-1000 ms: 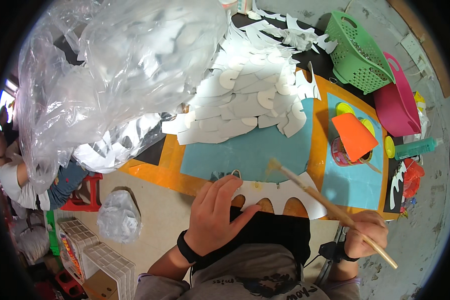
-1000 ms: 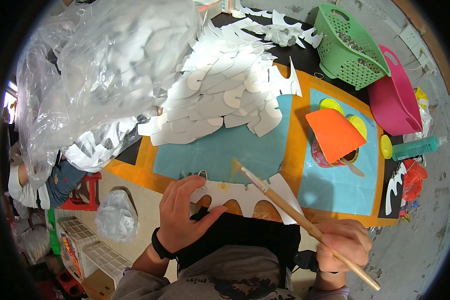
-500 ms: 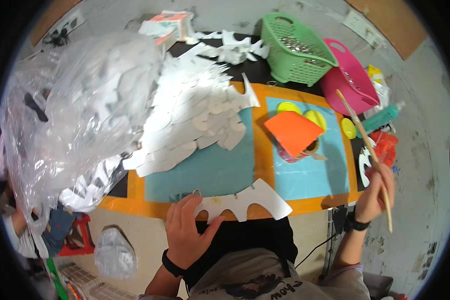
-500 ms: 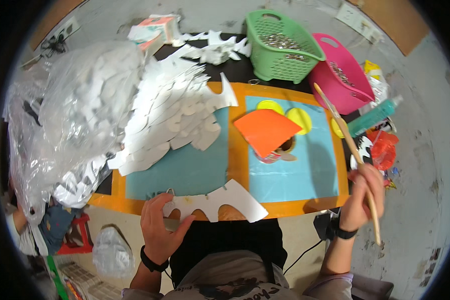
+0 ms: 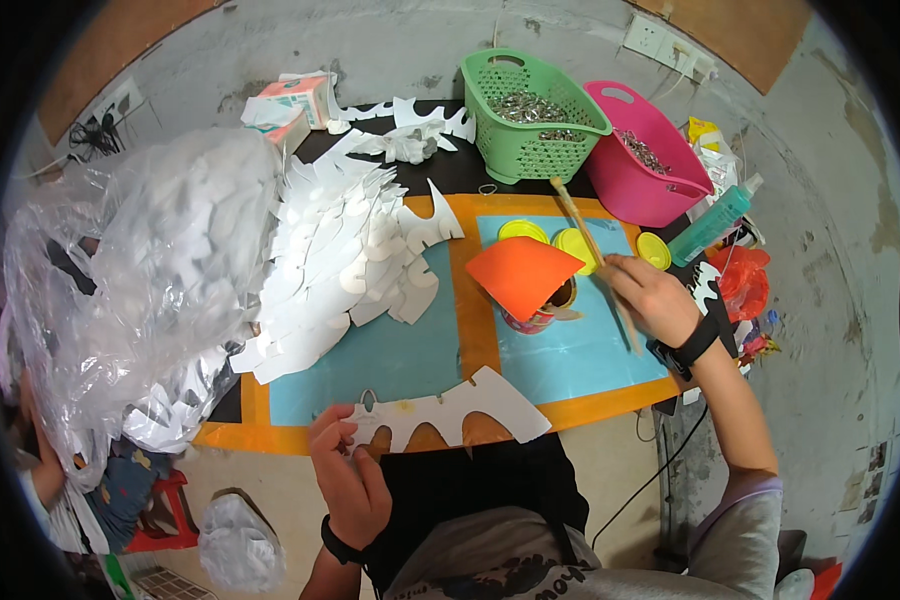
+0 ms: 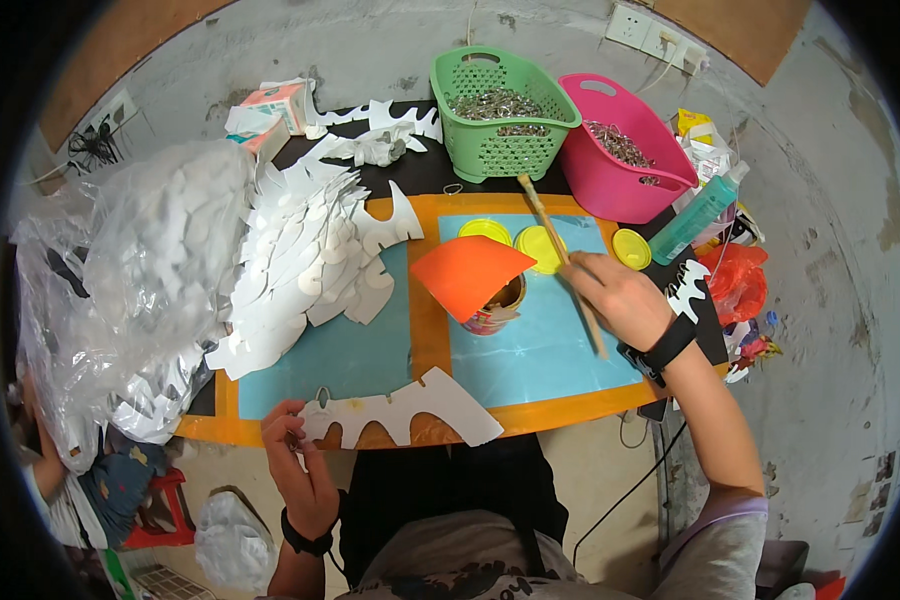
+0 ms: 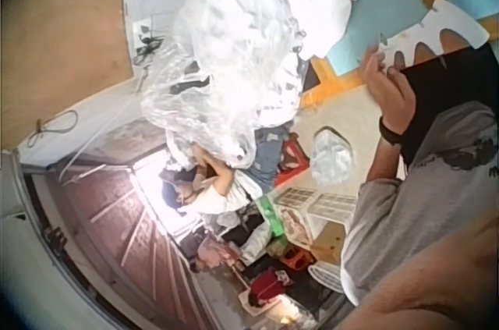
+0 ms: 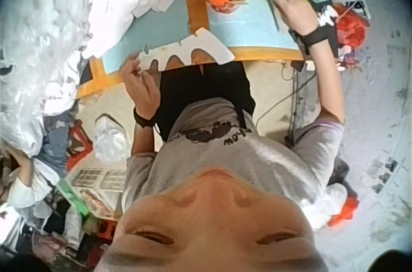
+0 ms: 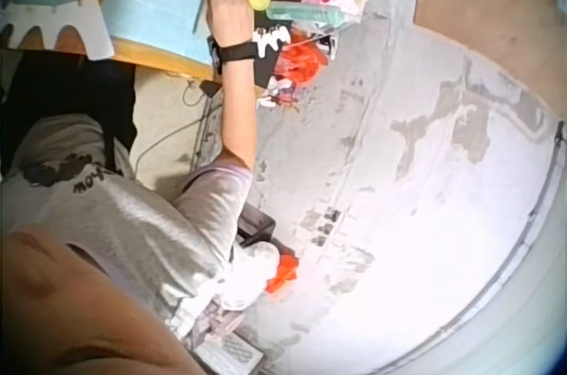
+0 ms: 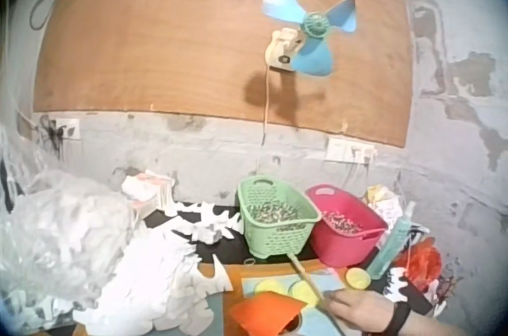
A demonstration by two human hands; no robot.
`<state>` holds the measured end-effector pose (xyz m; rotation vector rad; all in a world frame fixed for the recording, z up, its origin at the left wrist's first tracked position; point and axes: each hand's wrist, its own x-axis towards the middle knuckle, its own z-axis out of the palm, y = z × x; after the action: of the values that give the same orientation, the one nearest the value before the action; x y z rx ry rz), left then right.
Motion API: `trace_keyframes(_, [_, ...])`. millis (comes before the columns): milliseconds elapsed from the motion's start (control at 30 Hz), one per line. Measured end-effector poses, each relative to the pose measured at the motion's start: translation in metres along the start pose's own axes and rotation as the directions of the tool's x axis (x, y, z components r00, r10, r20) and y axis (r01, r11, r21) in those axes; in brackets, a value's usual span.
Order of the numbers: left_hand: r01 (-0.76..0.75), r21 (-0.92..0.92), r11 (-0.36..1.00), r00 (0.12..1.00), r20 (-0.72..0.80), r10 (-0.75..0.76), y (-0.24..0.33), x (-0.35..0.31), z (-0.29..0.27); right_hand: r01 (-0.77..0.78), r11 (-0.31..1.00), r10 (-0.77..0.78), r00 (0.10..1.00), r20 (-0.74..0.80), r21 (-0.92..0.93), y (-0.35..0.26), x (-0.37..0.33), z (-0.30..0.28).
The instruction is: The recorder applies glue to small white material pieces and inserts metal eyelet rings.
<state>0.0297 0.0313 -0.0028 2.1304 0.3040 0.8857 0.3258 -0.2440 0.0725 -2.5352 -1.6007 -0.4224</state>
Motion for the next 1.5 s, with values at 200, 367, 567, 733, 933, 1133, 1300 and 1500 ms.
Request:
trace_keyframes(200, [0.020,0.001,1.000,1.000,0.001,-0.020,-0.002,-0.005,-0.002,0.057,0.998,-0.056,0.995,0.080,-0.011,0.003,-0.006,-0.002])
trace_keyframes(367, [0.040,-0.001,0.999,0.999,-0.032,-0.040,-0.004,-0.007,0.002,-0.031,0.986,0.012,0.993,0.116,0.164,0.003,-0.015,-0.004])
trace_keyframes(567, [0.047,-0.096,0.994,0.996,-0.069,-0.054,-0.005,-0.009,0.002,-0.100,0.965,0.094,0.995,0.038,0.243,-0.006,-0.017,-0.004])
trace_keyframes(733, [0.007,-0.033,0.999,1.000,-0.012,-0.008,-0.004,-0.004,-0.001,-0.153,0.950,0.169,0.985,-0.037,0.273,-0.010,-0.018,-0.003])
trace_keyframes(933, [0.054,-0.004,0.999,0.996,-0.075,-0.054,0.003,-0.003,-0.001,-0.050,0.968,0.066,0.996,-0.059,0.244,-0.018,-0.010,0.000])
trace_keyframes(1133, [-0.012,0.100,0.995,0.997,-0.074,0.019,0.002,-0.004,-0.006,-0.066,0.964,0.078,0.996,-0.034,0.259,-0.024,-0.006,-0.003])
trace_keyframes(1300, [-0.030,0.097,0.995,0.998,-0.055,0.035,0.001,-0.004,-0.006,-0.184,0.957,0.182,0.983,0.028,0.222,-0.021,-0.009,0.005])
trace_keyframes(1500, [0.015,0.021,1.000,0.998,-0.063,-0.014,0.003,-0.003,-0.004,-0.203,0.950,0.192,0.979,0.070,0.239,-0.019,-0.010,-0.002])
